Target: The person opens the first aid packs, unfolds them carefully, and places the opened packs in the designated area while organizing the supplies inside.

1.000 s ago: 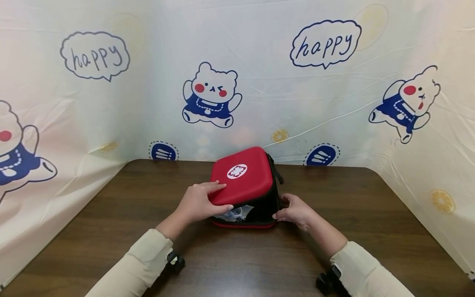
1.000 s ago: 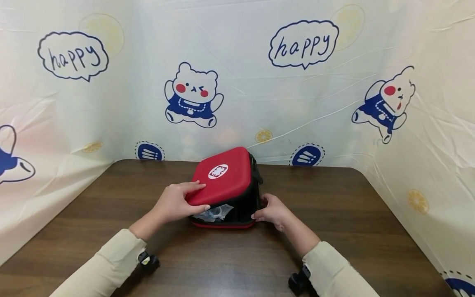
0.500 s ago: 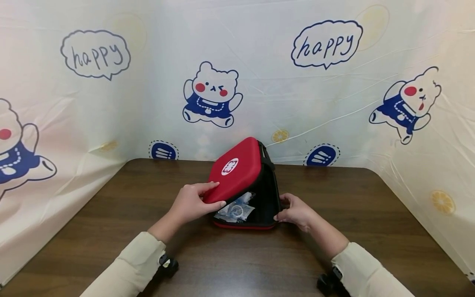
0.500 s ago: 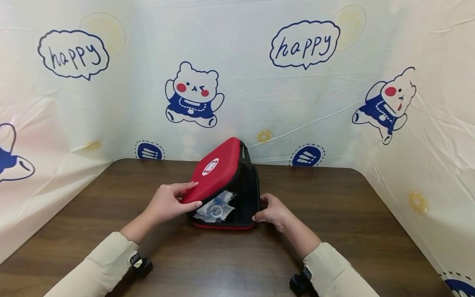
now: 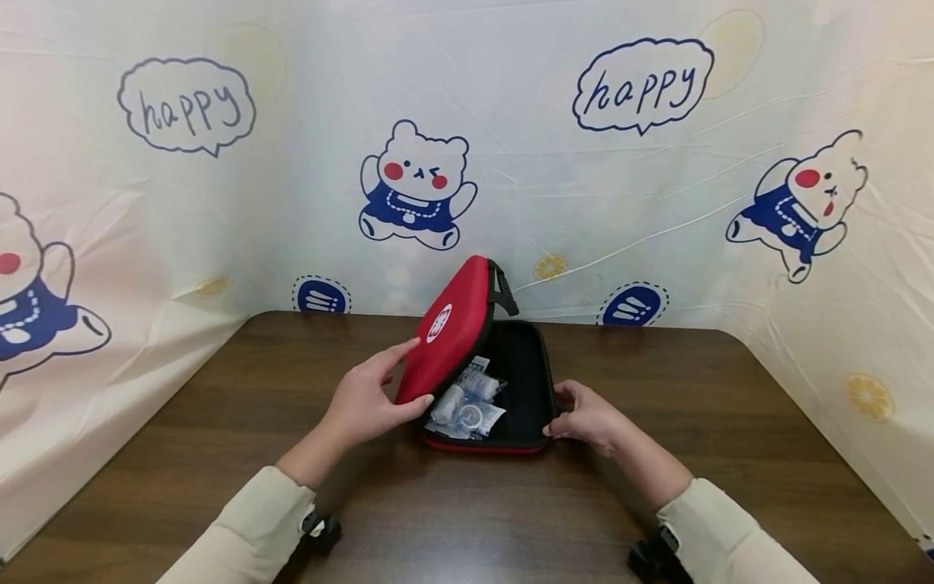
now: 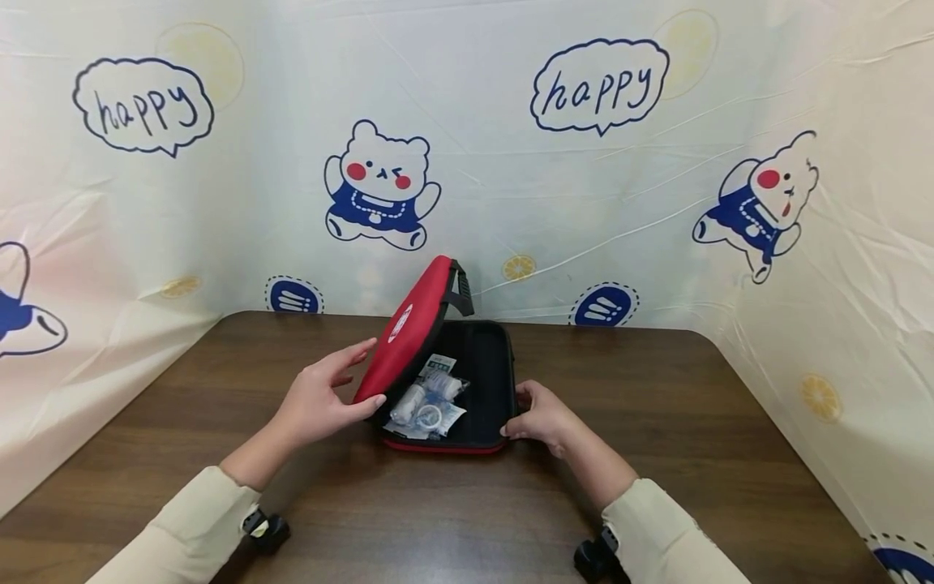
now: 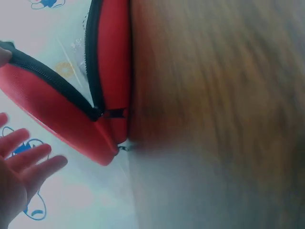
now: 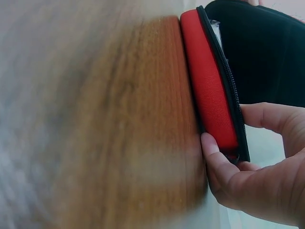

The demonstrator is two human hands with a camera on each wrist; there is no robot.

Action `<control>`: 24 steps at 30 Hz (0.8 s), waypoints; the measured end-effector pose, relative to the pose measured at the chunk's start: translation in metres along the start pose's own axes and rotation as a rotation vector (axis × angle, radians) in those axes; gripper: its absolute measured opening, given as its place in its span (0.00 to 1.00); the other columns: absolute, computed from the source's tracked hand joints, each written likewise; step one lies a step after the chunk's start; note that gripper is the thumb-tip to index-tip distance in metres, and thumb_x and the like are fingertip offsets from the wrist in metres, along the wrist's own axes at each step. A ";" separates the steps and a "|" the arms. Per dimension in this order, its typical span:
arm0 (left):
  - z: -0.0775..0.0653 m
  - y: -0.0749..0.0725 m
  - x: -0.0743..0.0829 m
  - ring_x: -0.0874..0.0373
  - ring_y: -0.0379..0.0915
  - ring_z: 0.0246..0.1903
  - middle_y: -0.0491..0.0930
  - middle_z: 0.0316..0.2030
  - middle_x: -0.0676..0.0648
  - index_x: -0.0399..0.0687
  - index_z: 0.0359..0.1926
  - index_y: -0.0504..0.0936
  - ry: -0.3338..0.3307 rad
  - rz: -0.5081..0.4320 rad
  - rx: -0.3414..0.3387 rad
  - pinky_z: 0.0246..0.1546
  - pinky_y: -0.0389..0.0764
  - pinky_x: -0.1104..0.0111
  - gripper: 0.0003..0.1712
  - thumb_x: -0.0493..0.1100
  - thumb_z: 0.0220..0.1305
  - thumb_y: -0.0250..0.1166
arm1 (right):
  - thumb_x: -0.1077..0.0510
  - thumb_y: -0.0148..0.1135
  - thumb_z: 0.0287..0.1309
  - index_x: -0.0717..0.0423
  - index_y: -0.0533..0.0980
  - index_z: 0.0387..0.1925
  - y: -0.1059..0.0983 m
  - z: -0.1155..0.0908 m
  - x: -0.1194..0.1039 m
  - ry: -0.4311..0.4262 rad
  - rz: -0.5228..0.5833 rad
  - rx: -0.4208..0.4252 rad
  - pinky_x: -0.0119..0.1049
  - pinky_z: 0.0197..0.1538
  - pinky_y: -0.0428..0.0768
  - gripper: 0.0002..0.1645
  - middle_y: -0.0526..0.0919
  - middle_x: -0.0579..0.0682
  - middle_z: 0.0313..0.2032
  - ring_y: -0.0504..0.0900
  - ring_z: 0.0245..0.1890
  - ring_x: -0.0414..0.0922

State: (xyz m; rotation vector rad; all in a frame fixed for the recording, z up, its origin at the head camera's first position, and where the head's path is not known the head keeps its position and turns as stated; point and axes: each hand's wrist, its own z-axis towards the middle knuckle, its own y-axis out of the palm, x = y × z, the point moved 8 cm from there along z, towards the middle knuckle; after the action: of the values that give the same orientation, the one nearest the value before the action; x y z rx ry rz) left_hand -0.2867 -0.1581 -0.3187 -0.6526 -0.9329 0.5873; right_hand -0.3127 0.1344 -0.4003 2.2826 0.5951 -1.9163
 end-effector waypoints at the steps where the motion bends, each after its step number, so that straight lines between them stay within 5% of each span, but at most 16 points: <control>1: 0.000 0.000 0.001 0.44 0.72 0.56 0.71 0.63 0.44 0.58 0.71 0.66 0.011 -0.046 -0.001 0.39 0.84 0.53 0.49 0.48 0.47 0.78 | 0.75 0.66 0.45 0.73 0.57 0.62 0.000 0.000 0.000 -0.003 -0.003 -0.004 0.37 0.38 0.82 0.42 0.60 0.71 0.61 0.78 0.34 0.46; 7: -0.001 -0.005 0.008 0.41 0.71 0.58 0.65 0.68 0.45 0.71 0.75 0.53 0.031 -0.213 -0.058 0.37 0.85 0.56 0.59 0.36 0.48 0.76 | 0.75 0.66 0.45 0.73 0.57 0.61 -0.003 -0.002 0.000 -0.004 -0.014 -0.010 0.37 0.37 0.82 0.42 0.60 0.70 0.60 0.78 0.32 0.45; 24: -0.007 -0.020 -0.002 0.35 0.76 0.50 0.53 0.71 0.37 0.78 0.75 0.32 0.008 -0.258 -0.067 0.33 0.85 0.55 0.73 0.32 0.47 0.74 | 0.75 0.66 0.45 0.73 0.58 0.61 -0.008 -0.005 -0.001 -0.014 -0.047 -0.023 0.39 0.39 0.83 0.41 0.60 0.71 0.60 0.77 0.36 0.48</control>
State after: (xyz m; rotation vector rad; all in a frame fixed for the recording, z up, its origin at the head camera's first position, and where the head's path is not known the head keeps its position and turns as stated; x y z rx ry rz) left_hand -0.2779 -0.1748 -0.3087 -0.5823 -1.0143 0.3247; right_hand -0.3109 0.1430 -0.3970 2.2596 0.6708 -1.9340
